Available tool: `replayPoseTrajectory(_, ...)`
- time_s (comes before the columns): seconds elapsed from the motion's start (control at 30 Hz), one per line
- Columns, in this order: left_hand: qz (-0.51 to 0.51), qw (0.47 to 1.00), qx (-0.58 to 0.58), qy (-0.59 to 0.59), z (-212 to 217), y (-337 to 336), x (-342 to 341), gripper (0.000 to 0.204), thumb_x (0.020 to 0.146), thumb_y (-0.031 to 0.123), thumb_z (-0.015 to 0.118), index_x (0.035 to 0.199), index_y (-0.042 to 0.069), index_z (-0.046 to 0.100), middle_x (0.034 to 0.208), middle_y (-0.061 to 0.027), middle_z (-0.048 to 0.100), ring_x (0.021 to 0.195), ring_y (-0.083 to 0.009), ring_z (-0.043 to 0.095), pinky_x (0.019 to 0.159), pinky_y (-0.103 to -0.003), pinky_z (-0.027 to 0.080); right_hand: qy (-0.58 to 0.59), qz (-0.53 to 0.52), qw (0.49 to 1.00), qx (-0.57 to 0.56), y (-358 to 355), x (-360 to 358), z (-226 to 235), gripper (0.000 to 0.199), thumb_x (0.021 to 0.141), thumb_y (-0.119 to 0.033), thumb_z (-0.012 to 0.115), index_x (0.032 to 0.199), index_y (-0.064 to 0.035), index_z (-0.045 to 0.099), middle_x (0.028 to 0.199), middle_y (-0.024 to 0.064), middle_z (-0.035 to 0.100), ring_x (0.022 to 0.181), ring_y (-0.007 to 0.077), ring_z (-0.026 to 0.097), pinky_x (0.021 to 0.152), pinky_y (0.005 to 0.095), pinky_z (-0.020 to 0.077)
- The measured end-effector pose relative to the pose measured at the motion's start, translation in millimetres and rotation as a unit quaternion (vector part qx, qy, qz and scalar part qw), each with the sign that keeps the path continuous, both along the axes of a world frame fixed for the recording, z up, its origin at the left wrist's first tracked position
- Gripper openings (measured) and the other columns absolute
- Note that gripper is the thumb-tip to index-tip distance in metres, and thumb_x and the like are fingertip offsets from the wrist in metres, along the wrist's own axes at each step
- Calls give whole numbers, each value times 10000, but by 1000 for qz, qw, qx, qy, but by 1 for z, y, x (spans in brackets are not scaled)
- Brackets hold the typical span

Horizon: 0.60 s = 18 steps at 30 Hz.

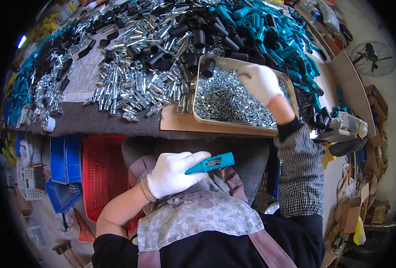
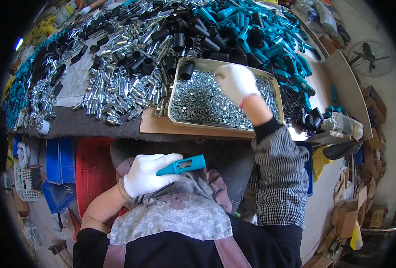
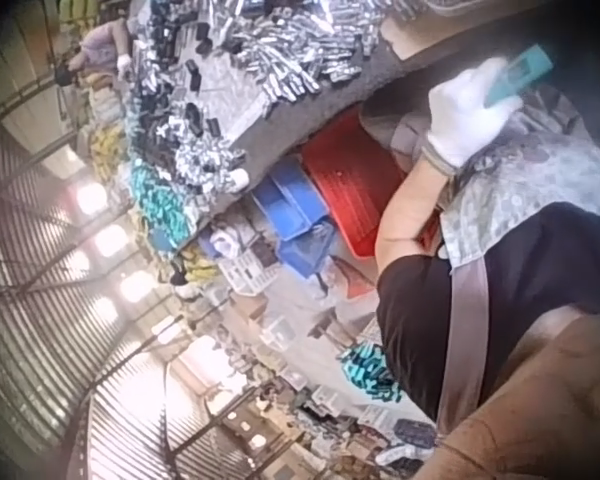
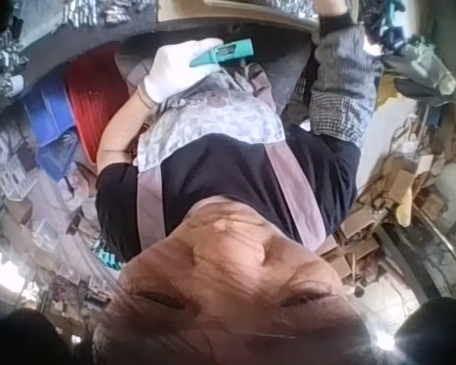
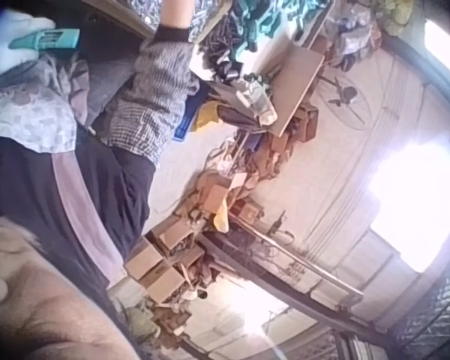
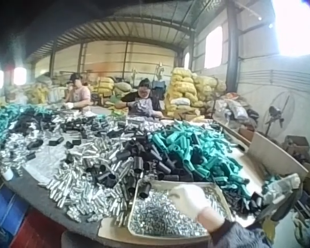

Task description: Assembling metal tubes and plastic handles into completed hardware units.

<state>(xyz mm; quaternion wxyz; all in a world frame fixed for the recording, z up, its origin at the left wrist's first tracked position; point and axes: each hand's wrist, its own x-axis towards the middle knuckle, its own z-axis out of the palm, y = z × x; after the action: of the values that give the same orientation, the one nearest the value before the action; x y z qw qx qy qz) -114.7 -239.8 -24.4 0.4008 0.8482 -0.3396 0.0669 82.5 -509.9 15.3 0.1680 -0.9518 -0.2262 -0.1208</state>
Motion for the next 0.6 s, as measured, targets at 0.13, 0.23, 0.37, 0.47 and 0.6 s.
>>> replayPoseTrajectory(0.13, 5, 999, 21, 24, -2, 5, -1, 467, 766, 304, 803, 1175, 121, 670, 787, -91, 670, 684, -282, 685, 601, -362, 543, 58, -143, 962, -226, -16, 40, -23, 233, 835, -215, 623, 915, -52, 769, 922, 192, 731, 877, 376, 711, 798, 453, 565)
replayPoseTrajectory(0.23, 14, 998, 47, 41, -4, 6, -4, 466, 784, 316, 787, 1188, 120, 663, 798, -98, 674, 697, -293, 688, 615, -374, 547, 79, -167, 953, -242, -5, 52, -22, 248, 817, -170, 596, 938, -37, 767, 987, 210, 726, 940, 369, 710, 813, 432, 568)
replayPoseTrajectory(0.37, 5, 999, 35, 39, -5, 6, -5, 482, 795, 330, 777, 1205, 110, 654, 827, -110, 686, 720, -305, 697, 631, -378, 556, 170, -109, 948, -247, -10, 62, -12, 285, 794, -225, 614, 986, -85, 772, 1008, 171, 732, 942, 354, 707, 830, 421, 565)
replayPoseTrajectory(0.47, 0, 999, 23, 50, -1, 7, -7, 497, 767, 261, 809, 1198, 61, 664, 837, -151, 686, 721, -322, 696, 649, -380, 554, 177, -89, 947, -252, -11, 56, -11, 286, 773, -273, 643, 994, -156, 781, 1002, 131, 740, 922, 337, 705, 836, 416, 562)
replayPoseTrajectory(0.6, -6, 998, 32, 53, 3, 9, -9, 501, 757, 252, 815, 1195, 60, 667, 852, -154, 693, 734, -326, 700, 658, -379, 558, 185, -44, 961, -201, -32, 51, -5, 264, 771, -273, 673, 963, -127, 780, 957, 155, 735, 909, 339, 702, 843, 404, 549)
